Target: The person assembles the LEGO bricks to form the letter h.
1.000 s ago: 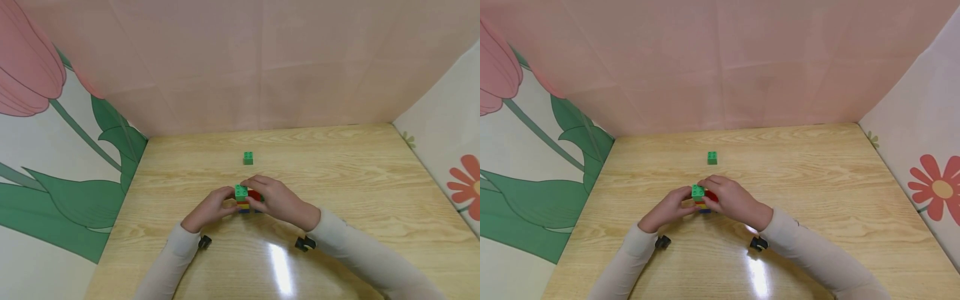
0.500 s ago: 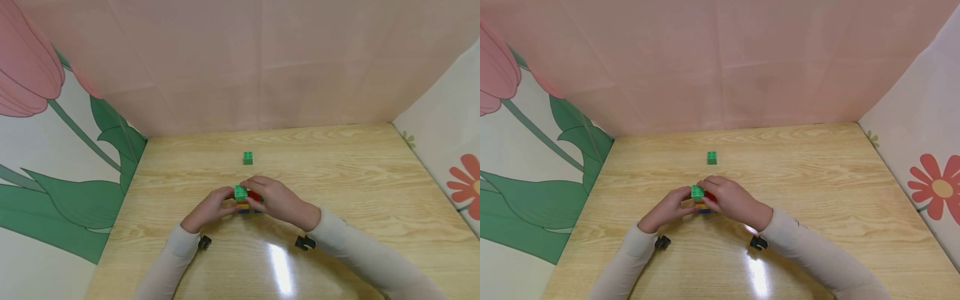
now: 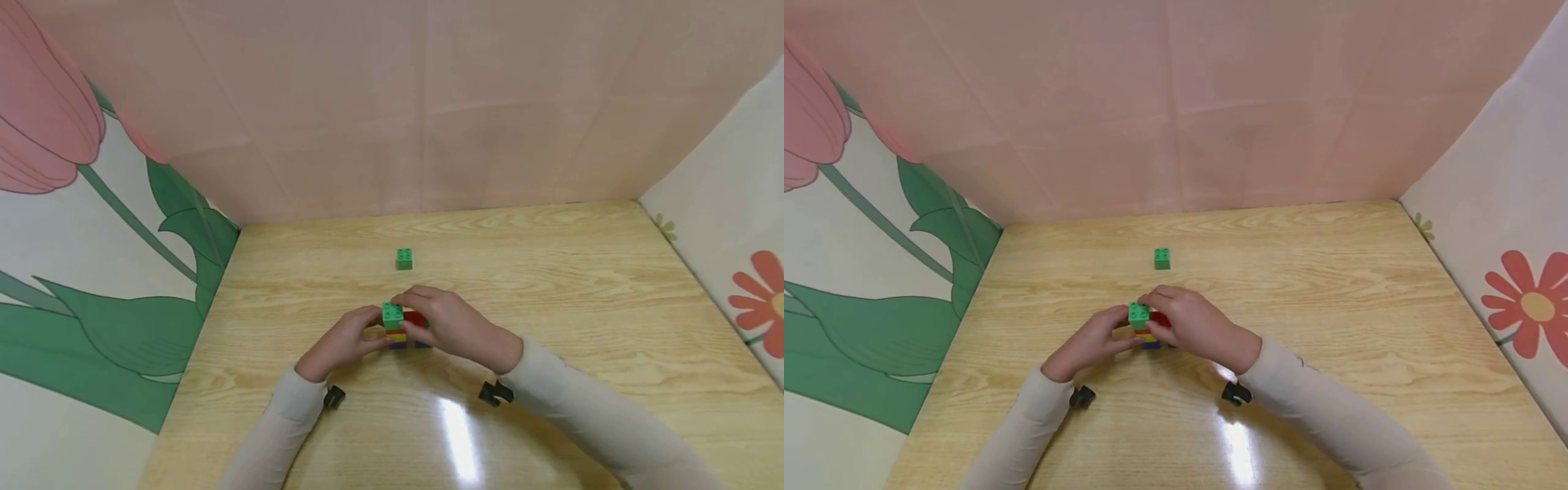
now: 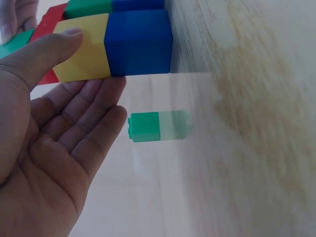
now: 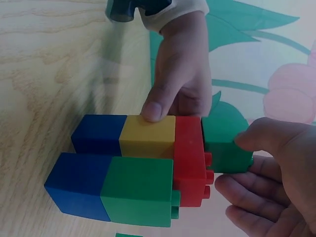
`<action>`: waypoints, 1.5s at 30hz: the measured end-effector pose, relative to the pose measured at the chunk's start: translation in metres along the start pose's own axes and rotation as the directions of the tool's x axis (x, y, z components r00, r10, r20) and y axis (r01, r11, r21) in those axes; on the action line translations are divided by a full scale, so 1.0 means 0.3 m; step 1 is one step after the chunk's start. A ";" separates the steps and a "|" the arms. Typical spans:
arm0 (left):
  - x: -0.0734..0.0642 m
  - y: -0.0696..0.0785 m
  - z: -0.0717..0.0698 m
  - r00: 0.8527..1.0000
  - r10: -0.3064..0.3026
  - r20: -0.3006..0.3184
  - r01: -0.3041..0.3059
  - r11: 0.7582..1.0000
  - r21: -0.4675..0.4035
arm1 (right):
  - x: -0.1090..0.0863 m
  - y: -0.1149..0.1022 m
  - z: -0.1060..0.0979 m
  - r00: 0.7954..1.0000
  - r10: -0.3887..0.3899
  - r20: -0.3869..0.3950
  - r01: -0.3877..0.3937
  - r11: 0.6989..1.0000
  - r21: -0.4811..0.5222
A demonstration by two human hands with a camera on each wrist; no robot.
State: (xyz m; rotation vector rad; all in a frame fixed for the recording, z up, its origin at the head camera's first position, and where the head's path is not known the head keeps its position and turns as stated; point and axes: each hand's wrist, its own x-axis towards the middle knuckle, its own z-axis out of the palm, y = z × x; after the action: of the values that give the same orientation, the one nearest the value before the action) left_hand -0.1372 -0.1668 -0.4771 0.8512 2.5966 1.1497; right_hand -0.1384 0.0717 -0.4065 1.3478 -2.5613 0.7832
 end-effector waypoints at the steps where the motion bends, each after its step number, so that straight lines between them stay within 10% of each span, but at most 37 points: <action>1: 0.001 -0.001 0.000 1.000 -0.005 0.002 0.005 1.000 0.000 | 0.001 0.001 -0.001 1.000 0.003 0.004 -0.003 1.000 0.006; 45: -0.004 0.011 -0.004 1.000 0.019 -0.001 -0.019 1.000 -0.017 | -0.010 -0.002 0.011 1.000 0.016 -0.012 -0.017 1.000 -0.025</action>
State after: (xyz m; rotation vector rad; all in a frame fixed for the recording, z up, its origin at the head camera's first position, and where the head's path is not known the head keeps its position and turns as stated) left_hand -0.1354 -0.1664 -0.4739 0.8739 2.5807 1.1761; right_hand -0.1356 0.0719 -0.4102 1.3123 -2.5674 0.7574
